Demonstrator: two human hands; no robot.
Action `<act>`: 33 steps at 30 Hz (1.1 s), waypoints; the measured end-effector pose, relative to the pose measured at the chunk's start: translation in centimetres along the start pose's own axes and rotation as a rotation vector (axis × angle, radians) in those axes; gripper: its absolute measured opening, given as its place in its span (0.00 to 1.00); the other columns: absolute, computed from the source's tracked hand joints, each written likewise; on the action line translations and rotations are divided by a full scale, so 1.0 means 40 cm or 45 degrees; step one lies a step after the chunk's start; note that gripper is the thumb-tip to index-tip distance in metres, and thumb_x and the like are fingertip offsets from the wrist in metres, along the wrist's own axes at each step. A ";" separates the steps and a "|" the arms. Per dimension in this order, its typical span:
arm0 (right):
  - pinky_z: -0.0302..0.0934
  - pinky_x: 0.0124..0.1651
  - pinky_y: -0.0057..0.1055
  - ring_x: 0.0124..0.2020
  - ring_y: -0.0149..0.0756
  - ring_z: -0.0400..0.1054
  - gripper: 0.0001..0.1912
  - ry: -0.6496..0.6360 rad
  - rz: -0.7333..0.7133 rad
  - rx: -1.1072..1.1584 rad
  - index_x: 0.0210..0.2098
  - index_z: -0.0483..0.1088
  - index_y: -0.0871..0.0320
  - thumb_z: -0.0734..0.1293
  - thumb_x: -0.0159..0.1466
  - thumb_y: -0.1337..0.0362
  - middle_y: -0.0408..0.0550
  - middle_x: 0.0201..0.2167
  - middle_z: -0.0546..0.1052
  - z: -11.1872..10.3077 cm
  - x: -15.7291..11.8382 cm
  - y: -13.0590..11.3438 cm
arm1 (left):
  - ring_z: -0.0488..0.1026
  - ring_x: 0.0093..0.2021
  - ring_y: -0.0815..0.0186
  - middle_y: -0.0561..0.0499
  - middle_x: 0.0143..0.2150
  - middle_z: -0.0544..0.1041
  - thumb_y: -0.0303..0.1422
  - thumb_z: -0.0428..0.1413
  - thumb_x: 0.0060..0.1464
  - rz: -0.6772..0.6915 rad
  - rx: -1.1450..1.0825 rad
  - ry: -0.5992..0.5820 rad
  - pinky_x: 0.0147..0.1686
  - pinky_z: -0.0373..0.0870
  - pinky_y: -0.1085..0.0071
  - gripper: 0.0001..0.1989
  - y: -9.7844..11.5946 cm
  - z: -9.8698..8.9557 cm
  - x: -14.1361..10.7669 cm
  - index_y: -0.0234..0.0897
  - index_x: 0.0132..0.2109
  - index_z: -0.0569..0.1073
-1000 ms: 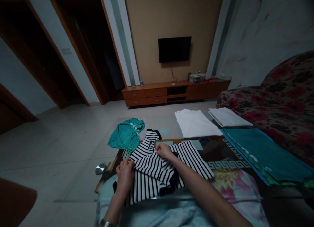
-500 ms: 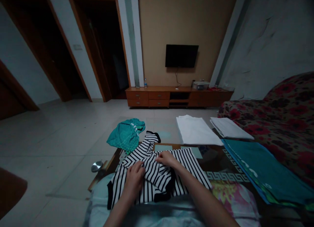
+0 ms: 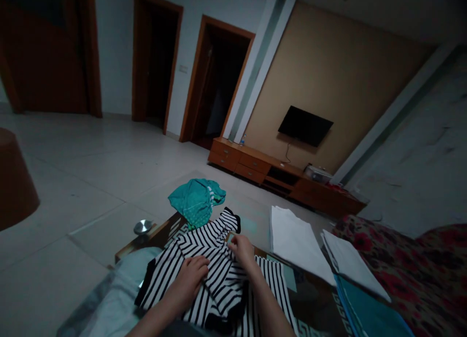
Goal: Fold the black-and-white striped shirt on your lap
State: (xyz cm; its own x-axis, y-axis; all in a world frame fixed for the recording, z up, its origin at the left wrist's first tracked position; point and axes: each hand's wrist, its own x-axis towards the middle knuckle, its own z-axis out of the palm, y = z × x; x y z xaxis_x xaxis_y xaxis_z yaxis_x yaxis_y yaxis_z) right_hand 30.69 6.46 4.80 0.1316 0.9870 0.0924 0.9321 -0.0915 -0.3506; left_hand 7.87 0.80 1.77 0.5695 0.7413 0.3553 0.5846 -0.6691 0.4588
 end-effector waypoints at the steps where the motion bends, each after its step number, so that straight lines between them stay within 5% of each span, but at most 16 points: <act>1: 0.57 0.44 0.28 0.44 0.39 0.68 0.09 0.025 0.029 0.028 0.37 0.72 0.58 0.63 0.60 0.61 0.51 0.40 0.76 -0.009 0.040 -0.001 | 0.60 0.60 0.64 0.52 0.57 0.70 0.18 0.44 0.53 -0.001 -0.021 -0.001 0.57 0.58 0.61 0.18 -0.005 -0.001 -0.001 0.41 0.45 0.71; 5: 0.57 0.49 0.29 0.51 0.40 0.67 0.16 0.053 0.125 0.076 0.46 0.71 0.62 0.59 0.64 0.61 0.58 0.48 0.74 -0.040 0.210 -0.024 | 0.54 0.65 0.60 0.52 0.64 0.62 0.32 0.45 0.62 0.024 -0.014 -0.016 0.61 0.54 0.55 0.20 -0.015 -0.012 -0.003 0.47 0.60 0.63; 8: 0.61 0.45 0.34 0.49 0.45 0.69 0.19 -0.007 0.174 0.081 0.47 0.69 0.65 0.58 0.65 0.58 0.64 0.48 0.73 -0.042 0.291 -0.046 | 0.49 0.67 0.55 0.52 0.68 0.56 0.38 0.49 0.60 0.024 0.032 -0.106 0.62 0.49 0.48 0.23 -0.007 -0.018 -0.005 0.51 0.62 0.60; 14: 0.63 0.37 0.33 0.38 0.46 0.72 0.11 -0.129 0.064 0.176 0.35 0.74 0.63 0.69 0.53 0.63 0.57 0.34 0.78 -0.050 0.332 -0.087 | 0.47 0.68 0.51 0.53 0.69 0.53 0.42 0.54 0.57 0.000 0.075 -0.186 0.63 0.44 0.42 0.27 0.003 -0.014 -0.008 0.53 0.62 0.60; 18: 0.62 0.43 0.32 0.41 0.42 0.71 0.14 -0.068 -0.123 0.282 0.41 0.74 0.61 0.66 0.55 0.67 0.51 0.39 0.78 -0.100 0.327 -0.116 | 0.48 0.68 0.51 0.51 0.68 0.54 0.42 0.53 0.57 0.011 0.122 -0.181 0.62 0.45 0.44 0.26 0.012 -0.018 -0.008 0.50 0.62 0.61; 24: 0.59 0.46 0.28 0.41 0.35 0.68 0.10 0.048 -0.404 0.370 0.38 0.74 0.59 0.65 0.57 0.68 0.47 0.39 0.77 -0.211 0.214 -0.148 | 0.49 0.67 0.53 0.48 0.67 0.56 0.42 0.54 0.56 0.033 0.178 -0.146 0.62 0.45 0.47 0.25 0.023 -0.009 -0.006 0.47 0.60 0.63; 28: 0.58 0.42 0.27 0.38 0.34 0.67 0.06 0.155 -0.730 0.374 0.34 0.73 0.58 0.65 0.59 0.65 0.47 0.34 0.74 -0.288 0.065 -0.171 | 0.49 0.67 0.53 0.46 0.67 0.58 0.42 0.53 0.57 0.036 0.214 -0.108 0.62 0.45 0.49 0.25 0.026 0.000 -0.008 0.46 0.60 0.63; 33: 0.58 0.40 0.28 0.36 0.34 0.66 0.07 0.105 -0.811 0.389 0.34 0.72 0.56 0.62 0.63 0.64 0.47 0.33 0.71 -0.304 -0.158 -0.165 | 0.53 0.65 0.54 0.47 0.65 0.61 0.41 0.54 0.56 0.114 0.192 -0.050 0.62 0.46 0.51 0.24 0.039 -0.018 -0.009 0.46 0.60 0.64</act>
State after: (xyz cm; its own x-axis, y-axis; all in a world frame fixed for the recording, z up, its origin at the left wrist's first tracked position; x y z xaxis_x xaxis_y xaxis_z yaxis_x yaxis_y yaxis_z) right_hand 27.81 -0.78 17.86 -0.3713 0.8219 0.4320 0.7016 0.5531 -0.4493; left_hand 8.15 -0.47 2.93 0.6439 0.6775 0.3557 0.6088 -0.7352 0.2981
